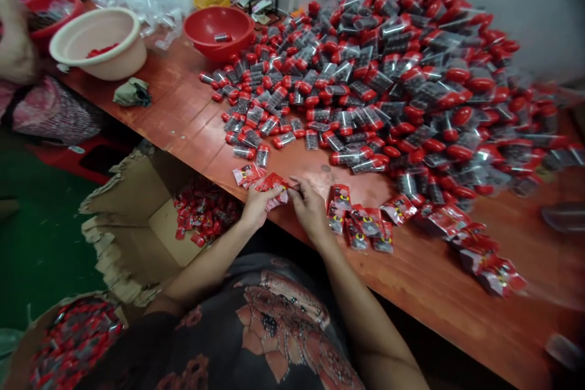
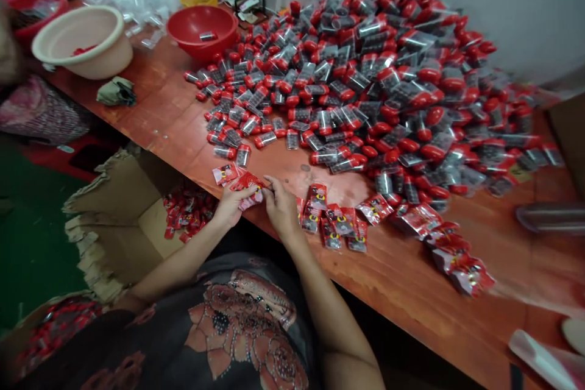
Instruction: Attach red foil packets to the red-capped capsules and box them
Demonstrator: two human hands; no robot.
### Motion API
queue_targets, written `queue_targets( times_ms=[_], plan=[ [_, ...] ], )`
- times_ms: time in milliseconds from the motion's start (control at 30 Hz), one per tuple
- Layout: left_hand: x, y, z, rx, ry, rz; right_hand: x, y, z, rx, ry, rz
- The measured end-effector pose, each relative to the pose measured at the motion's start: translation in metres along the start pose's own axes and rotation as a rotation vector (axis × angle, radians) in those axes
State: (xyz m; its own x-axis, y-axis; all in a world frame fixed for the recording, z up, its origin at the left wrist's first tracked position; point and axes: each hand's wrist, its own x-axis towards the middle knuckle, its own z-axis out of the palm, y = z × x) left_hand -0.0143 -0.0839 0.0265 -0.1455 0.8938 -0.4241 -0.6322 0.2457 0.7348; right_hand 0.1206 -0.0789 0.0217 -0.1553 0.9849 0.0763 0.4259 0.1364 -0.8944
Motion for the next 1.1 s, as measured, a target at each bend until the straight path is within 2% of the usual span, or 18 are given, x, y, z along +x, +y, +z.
queue_targets(
  times_ms=[100,267,333,400,500,633,700,767,833,933,1100],
  plan=[
    [0.007,0.013,-0.013,-0.013,0.097,0.052,0.025,-0.003,0.011,-0.032,-0.116,-0.018],
    [0.016,0.031,-0.028,-0.047,0.163,0.037,0.082,-0.011,0.046,-0.186,-0.019,-0.022],
    [0.018,0.035,-0.031,-0.056,0.161,0.022,0.102,-0.013,0.060,-0.297,-0.026,0.024],
    [0.019,0.038,-0.034,-0.062,0.149,0.012,0.114,-0.016,0.067,-0.391,-0.055,0.096],
    [0.019,0.040,-0.037,-0.064,0.133,0.011,0.117,-0.017,0.064,-0.454,-0.092,0.171],
    [0.020,0.036,-0.034,-0.083,0.124,-0.004,0.102,-0.009,0.041,-0.475,-0.111,0.223],
    [0.019,0.033,-0.031,-0.090,0.117,-0.027,0.086,-0.004,0.029,-0.437,-0.047,0.193],
    [0.017,0.030,-0.026,-0.091,0.110,-0.051,0.065,0.000,0.019,-0.282,0.054,0.133],
    [0.014,0.027,-0.022,-0.097,0.098,-0.078,0.040,0.000,0.011,-0.014,0.114,0.114],
    [0.011,0.024,-0.016,-0.125,0.077,-0.117,0.003,-0.008,0.001,0.328,0.082,0.194],
    [0.003,0.020,-0.004,-0.127,0.030,-0.232,-0.032,-0.019,-0.009,0.485,0.184,0.233]
  ],
)
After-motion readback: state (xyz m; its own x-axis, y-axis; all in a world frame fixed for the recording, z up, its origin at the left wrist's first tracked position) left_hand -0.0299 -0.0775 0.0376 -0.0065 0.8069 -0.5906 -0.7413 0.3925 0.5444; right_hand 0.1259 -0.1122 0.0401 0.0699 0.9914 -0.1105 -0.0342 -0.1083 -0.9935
